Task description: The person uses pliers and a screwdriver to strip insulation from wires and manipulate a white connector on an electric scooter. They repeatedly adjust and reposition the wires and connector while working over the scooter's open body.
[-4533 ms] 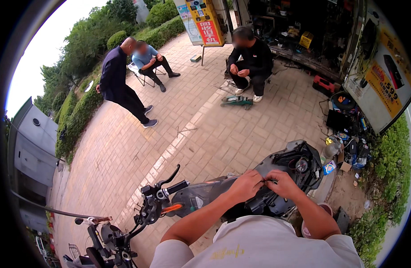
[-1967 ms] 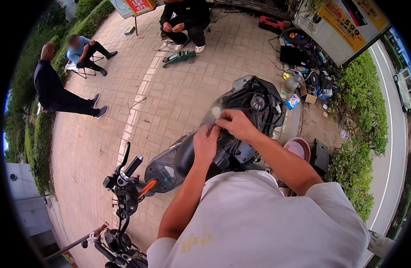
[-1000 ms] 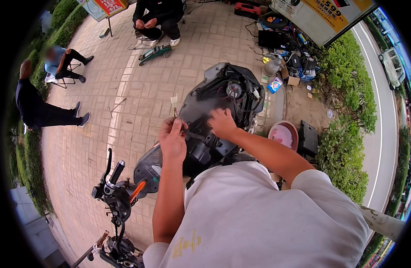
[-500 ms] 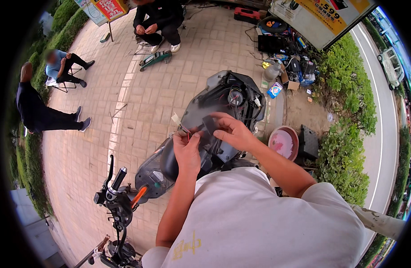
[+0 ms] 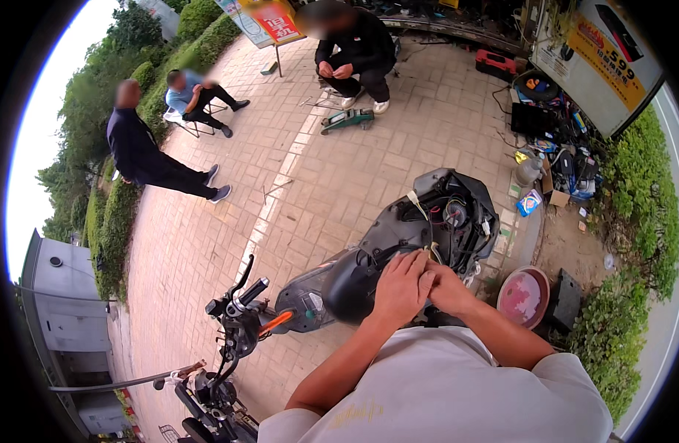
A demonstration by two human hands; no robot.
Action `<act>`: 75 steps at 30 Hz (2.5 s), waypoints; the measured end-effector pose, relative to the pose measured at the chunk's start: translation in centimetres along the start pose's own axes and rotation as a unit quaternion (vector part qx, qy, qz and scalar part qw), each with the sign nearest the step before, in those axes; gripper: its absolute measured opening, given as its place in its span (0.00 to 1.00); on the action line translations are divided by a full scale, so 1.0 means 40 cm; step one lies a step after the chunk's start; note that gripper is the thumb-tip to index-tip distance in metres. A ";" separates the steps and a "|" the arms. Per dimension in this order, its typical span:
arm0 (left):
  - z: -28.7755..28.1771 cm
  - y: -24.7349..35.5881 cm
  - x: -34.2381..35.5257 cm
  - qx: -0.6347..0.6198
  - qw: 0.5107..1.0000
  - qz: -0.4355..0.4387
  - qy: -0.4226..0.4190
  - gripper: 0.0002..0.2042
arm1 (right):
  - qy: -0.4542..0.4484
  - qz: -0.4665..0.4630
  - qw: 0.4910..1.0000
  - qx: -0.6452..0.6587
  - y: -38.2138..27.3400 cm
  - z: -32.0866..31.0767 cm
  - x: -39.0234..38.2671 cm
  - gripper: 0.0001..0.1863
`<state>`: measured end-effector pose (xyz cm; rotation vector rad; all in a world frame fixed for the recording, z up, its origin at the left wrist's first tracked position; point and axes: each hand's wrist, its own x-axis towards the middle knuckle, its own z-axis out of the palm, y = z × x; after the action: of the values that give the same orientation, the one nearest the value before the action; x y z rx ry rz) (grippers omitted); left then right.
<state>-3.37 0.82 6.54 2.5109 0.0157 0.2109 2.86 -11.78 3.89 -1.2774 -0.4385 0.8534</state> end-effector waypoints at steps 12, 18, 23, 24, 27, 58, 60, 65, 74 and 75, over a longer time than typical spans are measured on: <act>0.063 -0.040 -0.075 -0.322 0.898 -0.299 -0.017 0.29 | -0.219 -0.219 0.887 -0.343 -0.012 -0.070 -0.028 0.13; -0.024 -0.018 -0.084 -0.303 0.910 -0.259 0.112 0.27 | -0.220 -0.244 0.855 -0.401 -0.057 0.011 0.026 0.16; -0.057 -0.100 -0.130 -0.367 0.907 -0.192 0.078 0.23 | -0.254 -0.272 0.803 -0.466 -0.096 0.058 0.036 0.17; -0.082 -0.072 -0.123 -0.346 0.910 -0.194 0.120 0.22 | -0.244 -0.252 0.786 -0.510 -0.118 0.081 0.032 0.17; -0.105 -0.046 -0.136 -0.250 0.928 -0.168 0.220 0.22 | -0.214 -0.256 0.804 -0.492 -0.105 0.137 0.031 0.19; -0.160 -0.116 -0.307 -0.394 0.905 -0.143 0.076 0.27 | -0.208 -0.251 0.776 -0.540 -0.101 0.320 -0.066 0.18; -0.157 -0.133 -0.316 -0.472 0.870 -0.140 0.004 0.28 | -0.245 -0.267 0.777 -0.514 -0.099 0.309 -0.070 0.16; -0.132 -0.221 -0.347 -0.722 0.665 -0.106 -0.158 0.28 | -0.318 -0.216 0.869 -0.312 -0.148 0.297 -0.105 0.16; -0.038 -0.086 -0.220 -0.901 0.380 -0.204 0.052 0.32 | -0.240 0.099 0.907 0.331 0.043 0.228 -0.005 0.28; -0.069 -0.049 -0.202 -0.891 0.387 -0.220 0.087 0.31 | -0.191 0.067 0.926 0.317 0.049 0.191 0.035 0.27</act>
<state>-11.71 3.52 6.40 0.1732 0.3347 0.1046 -2.31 -5.66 3.82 -0.5420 -0.3387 1.2450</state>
